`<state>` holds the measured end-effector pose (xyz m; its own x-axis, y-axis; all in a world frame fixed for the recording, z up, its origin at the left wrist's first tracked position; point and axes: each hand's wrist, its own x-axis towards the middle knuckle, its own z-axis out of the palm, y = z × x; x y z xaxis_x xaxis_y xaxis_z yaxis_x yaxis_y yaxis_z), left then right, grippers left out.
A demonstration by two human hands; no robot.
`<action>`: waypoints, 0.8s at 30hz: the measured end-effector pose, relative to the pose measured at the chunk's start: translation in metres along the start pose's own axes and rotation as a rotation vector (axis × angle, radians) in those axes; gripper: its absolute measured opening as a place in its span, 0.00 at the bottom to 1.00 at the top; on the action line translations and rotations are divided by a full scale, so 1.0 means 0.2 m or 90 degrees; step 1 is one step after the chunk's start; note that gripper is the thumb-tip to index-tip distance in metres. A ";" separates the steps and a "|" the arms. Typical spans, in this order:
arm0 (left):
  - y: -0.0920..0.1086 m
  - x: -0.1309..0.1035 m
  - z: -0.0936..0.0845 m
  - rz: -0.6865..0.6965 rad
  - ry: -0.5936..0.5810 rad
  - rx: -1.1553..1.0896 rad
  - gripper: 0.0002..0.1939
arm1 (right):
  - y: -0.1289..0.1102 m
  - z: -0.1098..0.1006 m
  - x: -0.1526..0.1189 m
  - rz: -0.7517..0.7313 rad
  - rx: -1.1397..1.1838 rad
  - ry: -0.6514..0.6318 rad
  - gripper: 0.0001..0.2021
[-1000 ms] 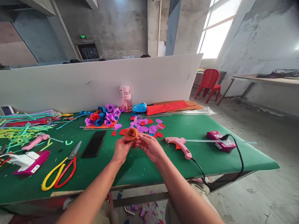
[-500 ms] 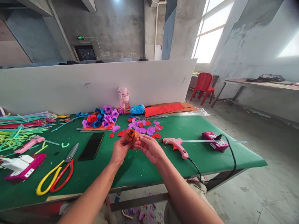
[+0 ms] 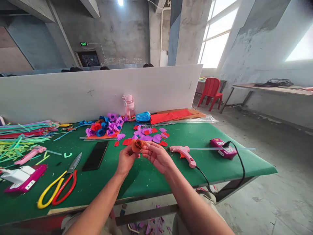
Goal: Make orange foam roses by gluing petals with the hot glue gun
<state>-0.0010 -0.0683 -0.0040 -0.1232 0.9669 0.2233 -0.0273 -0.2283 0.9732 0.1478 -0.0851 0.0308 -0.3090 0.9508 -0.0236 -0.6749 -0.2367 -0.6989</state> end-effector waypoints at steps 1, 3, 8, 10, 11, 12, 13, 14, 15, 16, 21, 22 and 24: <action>0.00 0.00 0.00 0.002 0.006 0.003 0.11 | -0.01 -0.01 0.00 0.001 0.002 0.004 0.11; 0.01 0.00 0.00 0.004 0.024 0.007 0.10 | -0.02 -0.02 0.00 -0.006 0.007 0.021 0.12; 0.02 0.00 0.00 0.039 0.081 0.008 0.13 | -0.02 -0.05 0.01 -0.026 0.000 0.077 0.12; 0.02 0.00 -0.01 0.071 0.093 0.028 0.12 | -0.01 -0.04 0.00 -0.025 -0.039 0.063 0.13; 0.02 -0.01 -0.01 0.093 0.093 0.044 0.10 | -0.01 -0.03 0.00 -0.025 -0.058 0.050 0.14; 0.02 -0.02 -0.01 0.117 0.085 0.063 0.09 | 0.00 -0.02 0.00 -0.025 -0.074 0.034 0.15; 0.03 -0.02 -0.02 0.141 0.070 0.087 0.07 | 0.00 -0.01 -0.01 -0.025 -0.085 0.018 0.16; 0.04 -0.03 -0.02 0.164 0.047 0.112 0.06 | 0.00 0.00 -0.01 -0.025 -0.093 0.002 0.16; 0.05 -0.04 -0.03 0.185 0.022 0.135 0.05 | 0.00 0.01 -0.02 -0.027 -0.099 -0.011 0.17; 0.06 -0.05 -0.03 0.202 0.000 0.153 0.05 | 0.00 0.01 -0.02 -0.029 -0.105 -0.020 0.18; 0.08 -0.07 -0.03 0.206 0.007 0.179 0.04 | -0.01 0.01 -0.04 -0.042 -0.138 -0.044 0.18; 0.07 -0.07 -0.03 0.193 0.028 0.180 0.04 | -0.01 0.01 -0.04 -0.045 -0.143 -0.053 0.18; 0.04 -0.05 -0.03 0.165 0.062 0.174 0.04 | -0.02 0.01 -0.04 -0.045 -0.139 -0.069 0.18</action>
<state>-0.0055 -0.0807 0.0016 -0.1855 0.8631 0.4698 0.2812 -0.4115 0.8669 0.1526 -0.0920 0.0354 -0.3440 0.9337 0.0993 -0.5406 -0.1104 -0.8340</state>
